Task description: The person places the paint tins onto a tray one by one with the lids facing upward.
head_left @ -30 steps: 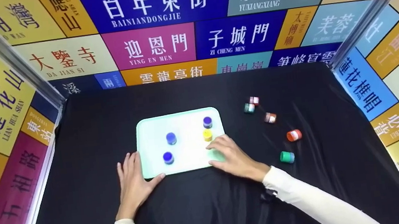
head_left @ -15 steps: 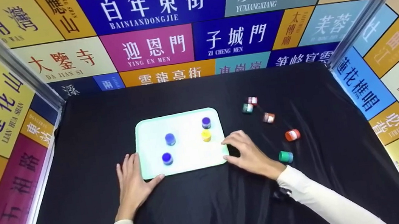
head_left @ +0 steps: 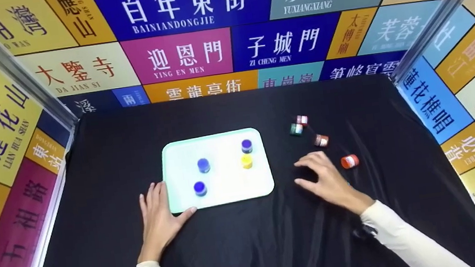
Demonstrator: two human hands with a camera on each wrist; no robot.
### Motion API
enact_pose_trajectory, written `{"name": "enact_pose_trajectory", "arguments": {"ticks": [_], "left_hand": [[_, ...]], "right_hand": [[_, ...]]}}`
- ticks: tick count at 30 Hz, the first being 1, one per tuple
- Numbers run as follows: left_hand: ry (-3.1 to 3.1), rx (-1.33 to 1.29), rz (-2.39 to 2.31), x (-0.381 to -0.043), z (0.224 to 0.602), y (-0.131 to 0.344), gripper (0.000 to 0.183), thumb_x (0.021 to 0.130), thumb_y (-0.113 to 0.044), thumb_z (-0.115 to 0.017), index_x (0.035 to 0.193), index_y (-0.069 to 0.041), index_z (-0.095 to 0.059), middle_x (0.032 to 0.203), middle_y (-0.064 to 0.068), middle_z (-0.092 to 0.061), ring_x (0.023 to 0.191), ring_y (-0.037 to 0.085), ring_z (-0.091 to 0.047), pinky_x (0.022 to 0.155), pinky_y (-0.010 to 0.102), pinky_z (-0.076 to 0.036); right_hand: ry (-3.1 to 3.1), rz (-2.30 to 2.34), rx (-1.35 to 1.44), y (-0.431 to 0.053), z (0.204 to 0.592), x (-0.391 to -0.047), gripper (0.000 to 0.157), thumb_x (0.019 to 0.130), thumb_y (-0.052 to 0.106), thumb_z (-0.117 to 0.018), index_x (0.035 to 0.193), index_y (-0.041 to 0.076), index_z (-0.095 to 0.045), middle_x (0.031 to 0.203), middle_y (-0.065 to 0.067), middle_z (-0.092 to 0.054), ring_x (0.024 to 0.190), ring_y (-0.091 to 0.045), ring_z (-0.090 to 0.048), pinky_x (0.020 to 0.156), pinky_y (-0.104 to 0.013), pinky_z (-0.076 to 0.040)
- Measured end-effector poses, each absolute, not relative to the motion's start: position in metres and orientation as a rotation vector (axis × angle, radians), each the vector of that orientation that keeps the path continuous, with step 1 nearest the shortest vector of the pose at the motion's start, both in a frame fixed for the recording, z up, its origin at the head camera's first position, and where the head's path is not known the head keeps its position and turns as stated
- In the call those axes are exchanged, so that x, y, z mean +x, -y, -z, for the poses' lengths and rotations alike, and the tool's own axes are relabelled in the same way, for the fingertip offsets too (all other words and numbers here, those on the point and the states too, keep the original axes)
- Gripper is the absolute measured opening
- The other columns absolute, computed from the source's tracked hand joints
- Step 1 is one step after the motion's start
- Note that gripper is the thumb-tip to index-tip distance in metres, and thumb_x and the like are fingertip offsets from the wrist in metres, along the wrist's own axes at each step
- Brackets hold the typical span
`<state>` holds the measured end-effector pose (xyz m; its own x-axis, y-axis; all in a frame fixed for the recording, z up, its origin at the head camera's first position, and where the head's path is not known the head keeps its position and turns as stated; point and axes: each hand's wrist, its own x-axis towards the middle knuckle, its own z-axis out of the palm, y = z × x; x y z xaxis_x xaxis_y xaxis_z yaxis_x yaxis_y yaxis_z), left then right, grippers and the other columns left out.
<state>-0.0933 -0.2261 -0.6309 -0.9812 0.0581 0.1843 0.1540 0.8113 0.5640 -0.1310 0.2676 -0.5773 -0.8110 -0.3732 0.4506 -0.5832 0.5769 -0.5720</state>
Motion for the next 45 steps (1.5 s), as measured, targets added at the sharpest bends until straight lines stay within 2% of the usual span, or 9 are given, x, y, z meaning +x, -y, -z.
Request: {"name": "enact_pose_trajectory", "arguments": {"ticks": [12, 23, 45], "left_hand": [[2.852, -0.155, 0.896, -0.092, 0.631, 0.227, 0.122, 0.085, -0.068, -0.085, 0.169, 0.004, -0.033, 0.170, 0.028, -0.038, 0.167, 0.044, -0.018, 0.134, 0.066, 0.003], [2.859, -0.147, 0.883, -0.091, 0.634, 0.229, 0.121, 0.086, -0.066, -0.085, 0.170, 0.004, -0.032, 0.170, 0.028, -0.037, 0.167, 0.044, -0.017, 0.134, 0.064, 0.004], [2.844, -0.173, 0.895, -0.093, 0.631, 0.226, 0.120, 0.086, -0.067, -0.085, 0.169, 0.004, -0.033, 0.170, 0.029, -0.038, 0.167, 0.045, -0.017, 0.134, 0.066, 0.003]], "right_hand": [[2.482, -1.043, 0.721, -0.303, 0.587, -0.111, 0.044, 0.080, 0.001, -0.096, 0.120, -0.005, -0.078, 0.117, -0.015, -0.075, 0.114, -0.038, -0.062, 0.109, -0.023, -0.039], [2.499, -1.099, 0.615, -0.323, 0.597, -0.095, 0.043, 0.078, -0.003, -0.096, 0.117, -0.006, -0.078, 0.115, -0.016, -0.075, 0.114, -0.040, -0.060, 0.112, -0.013, -0.034], [2.502, -1.142, 0.445, -0.343, 0.609, -0.074, 0.047, 0.077, -0.003, -0.098, 0.120, -0.004, -0.078, 0.118, -0.011, -0.077, 0.114, -0.031, -0.059, 0.103, -0.012, -0.038]]}}
